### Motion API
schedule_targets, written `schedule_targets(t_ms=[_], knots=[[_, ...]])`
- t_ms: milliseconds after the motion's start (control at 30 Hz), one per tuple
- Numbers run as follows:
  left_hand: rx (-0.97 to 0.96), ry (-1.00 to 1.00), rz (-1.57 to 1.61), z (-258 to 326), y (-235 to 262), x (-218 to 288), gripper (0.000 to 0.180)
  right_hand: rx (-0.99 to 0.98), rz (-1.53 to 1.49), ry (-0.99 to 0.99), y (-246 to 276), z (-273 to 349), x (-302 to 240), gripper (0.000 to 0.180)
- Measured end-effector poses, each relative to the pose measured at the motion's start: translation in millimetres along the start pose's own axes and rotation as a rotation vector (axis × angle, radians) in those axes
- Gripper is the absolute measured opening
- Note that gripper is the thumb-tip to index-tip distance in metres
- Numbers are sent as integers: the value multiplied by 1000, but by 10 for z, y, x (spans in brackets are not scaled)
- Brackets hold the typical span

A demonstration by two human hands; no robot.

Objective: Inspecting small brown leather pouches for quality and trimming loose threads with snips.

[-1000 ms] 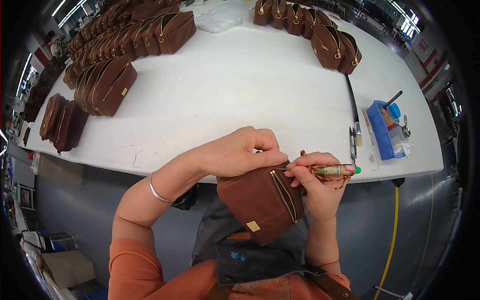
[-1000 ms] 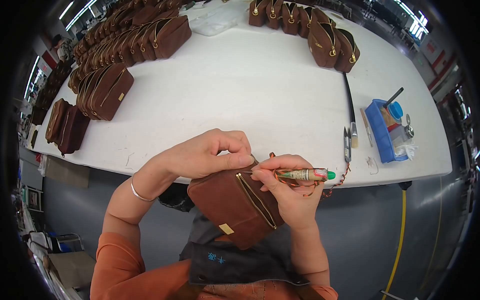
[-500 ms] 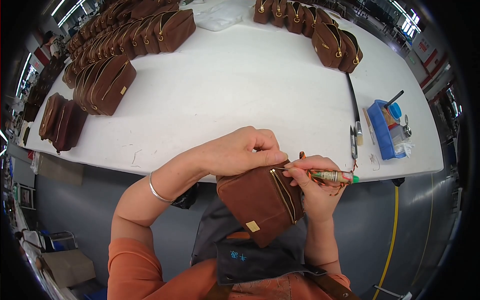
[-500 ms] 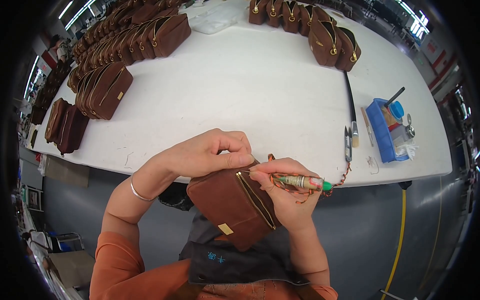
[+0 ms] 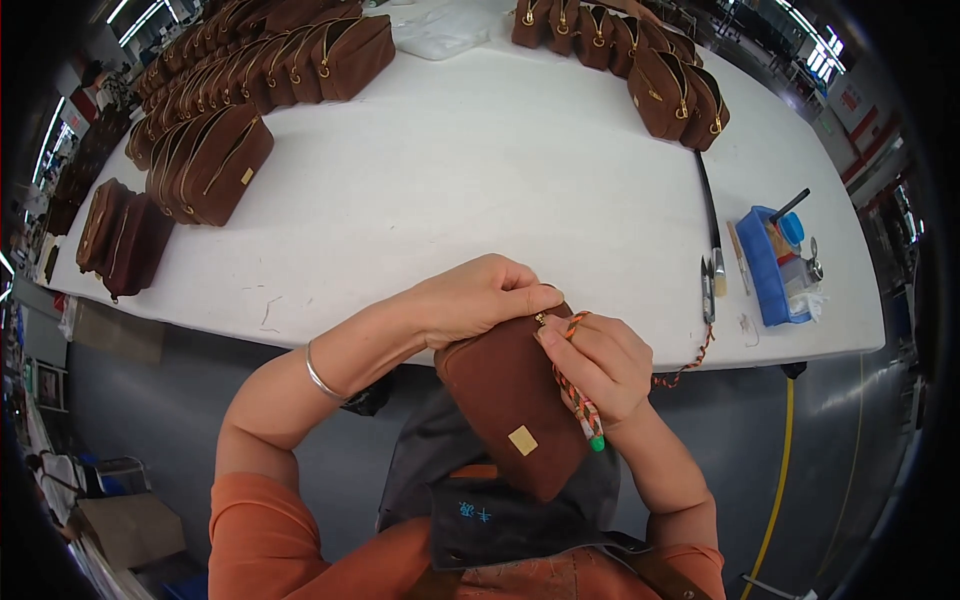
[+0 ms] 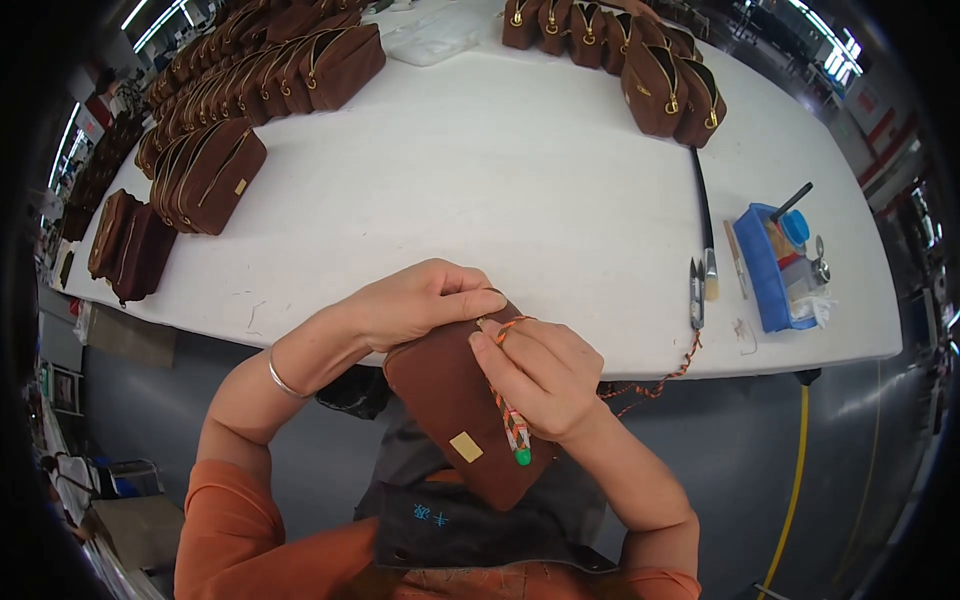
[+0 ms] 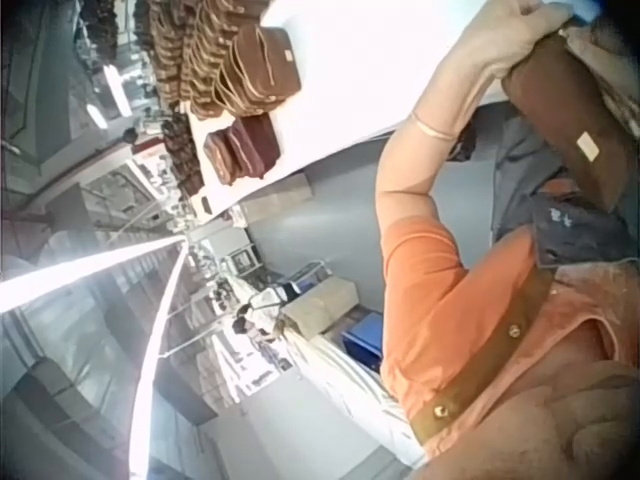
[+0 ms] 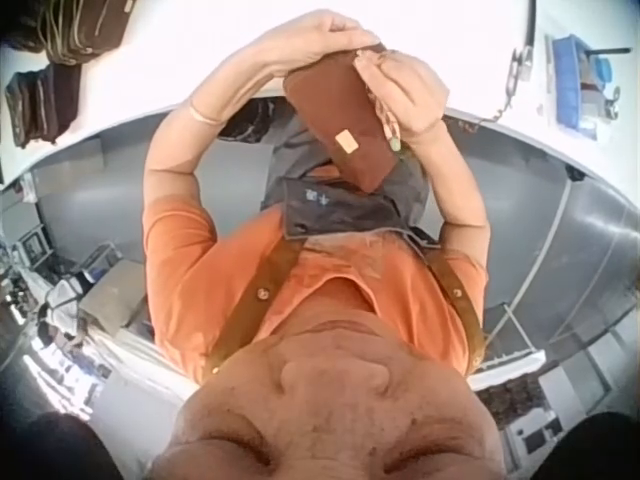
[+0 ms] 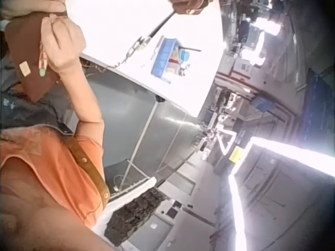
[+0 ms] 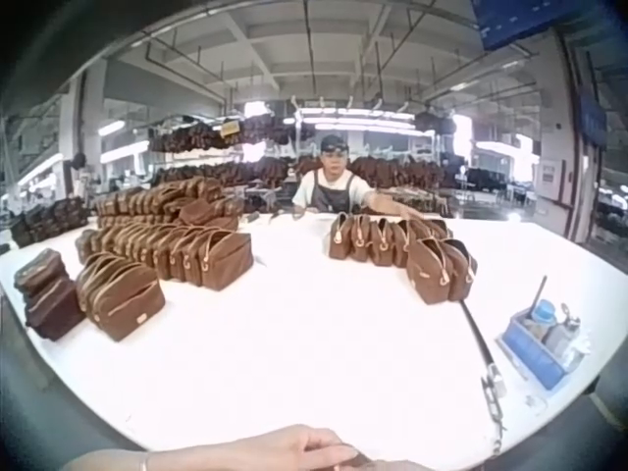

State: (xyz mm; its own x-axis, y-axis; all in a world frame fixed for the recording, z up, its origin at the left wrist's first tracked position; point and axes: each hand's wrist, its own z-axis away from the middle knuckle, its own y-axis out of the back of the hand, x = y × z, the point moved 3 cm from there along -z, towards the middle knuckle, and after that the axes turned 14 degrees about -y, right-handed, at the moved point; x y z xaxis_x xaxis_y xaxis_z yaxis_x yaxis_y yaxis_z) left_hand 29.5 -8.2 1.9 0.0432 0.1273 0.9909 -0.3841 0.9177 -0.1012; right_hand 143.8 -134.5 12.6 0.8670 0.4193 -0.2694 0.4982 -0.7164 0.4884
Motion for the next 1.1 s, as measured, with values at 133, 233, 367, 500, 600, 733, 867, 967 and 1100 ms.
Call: schedule_targets(t_ms=[133, 233, 367, 500, 600, 733, 867, 967, 1100], knots=[[63, -9, 42, -44, 51, -173, 36, 49, -22, 9, -159, 57, 88, 26], [72, 13, 51, -19, 77, -159, 37, 52, -22, -21, -153, 70, 71, 26], [31, -100, -141, 79, -10, -27, 39, -51, 3, -97, 109, 79, -159, 24], [39, -33, -156, 100, 18, 46, 35, -58, -121, -161, 489, 104, -384, 24], [-48, -155, -221, 119, -62, 167, 34, 68, -543, -642, 370, 157, -150, 20], [-86, -204, -190, 131, -88, 187, 34, 157, -950, -1033, 242, 180, -8, 16], [-114, -271, -239, 139, -101, 189, 33, 103, -900, -1022, 218, 198, -12, 16], [-128, -285, -258, 137, -107, 178, 33, 67, -838, -993, 219, 197, -20, 15], [-132, -281, -265, 126, -110, 162, 33, 69, -801, -970, 214, 192, -39, 14]])
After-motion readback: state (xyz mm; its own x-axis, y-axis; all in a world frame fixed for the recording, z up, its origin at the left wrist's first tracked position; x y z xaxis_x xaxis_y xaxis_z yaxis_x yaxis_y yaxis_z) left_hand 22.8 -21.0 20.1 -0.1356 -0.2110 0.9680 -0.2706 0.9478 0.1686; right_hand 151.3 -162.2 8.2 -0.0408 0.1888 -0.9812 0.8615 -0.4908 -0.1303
